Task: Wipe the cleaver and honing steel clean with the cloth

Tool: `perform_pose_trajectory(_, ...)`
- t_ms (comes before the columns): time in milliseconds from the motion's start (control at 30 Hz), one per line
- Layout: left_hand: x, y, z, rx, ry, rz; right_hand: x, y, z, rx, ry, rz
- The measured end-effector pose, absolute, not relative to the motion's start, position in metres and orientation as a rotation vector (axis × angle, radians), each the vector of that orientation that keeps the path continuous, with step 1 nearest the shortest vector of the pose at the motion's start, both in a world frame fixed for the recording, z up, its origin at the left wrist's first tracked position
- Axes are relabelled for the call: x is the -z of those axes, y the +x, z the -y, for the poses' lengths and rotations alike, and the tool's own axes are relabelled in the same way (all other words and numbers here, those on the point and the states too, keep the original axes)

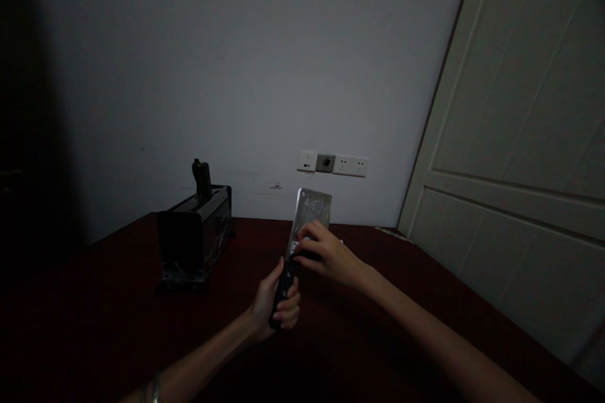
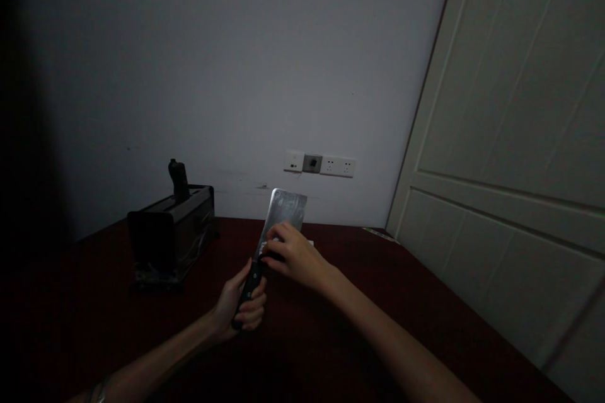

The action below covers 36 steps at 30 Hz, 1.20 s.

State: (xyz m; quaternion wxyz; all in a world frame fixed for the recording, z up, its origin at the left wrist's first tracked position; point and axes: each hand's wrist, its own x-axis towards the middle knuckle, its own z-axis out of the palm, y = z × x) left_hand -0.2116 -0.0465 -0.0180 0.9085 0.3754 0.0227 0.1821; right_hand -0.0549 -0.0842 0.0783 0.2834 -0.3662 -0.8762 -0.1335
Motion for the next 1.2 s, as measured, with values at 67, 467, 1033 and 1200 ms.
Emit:
perform_pose_trajectory(67, 0.018, -0.212, 0.046, -0.379, 0.775, -0.057, -0.075, -0.060, 0.082, 0.379, -0.985, 2.334)
perform_pose_trajectory(467, 0.015, -0.211, 0.049, -0.384, 0.794, -0.072, -0.082, -0.062, 0.082, 0.352, -0.956, 2.388)
perform_pose_trajectory(1033, 0.021, -0.210, 0.044, -0.388, 0.803, -0.132, -0.071, -0.066, 0.077, 0.336, -0.951, 2.325)
perform_pose_trajectory(1200, 0.020, -0.212, 0.034, -0.478, 0.896, -0.175, -0.063, -0.052, 0.072, 0.173, -0.893, 2.000)
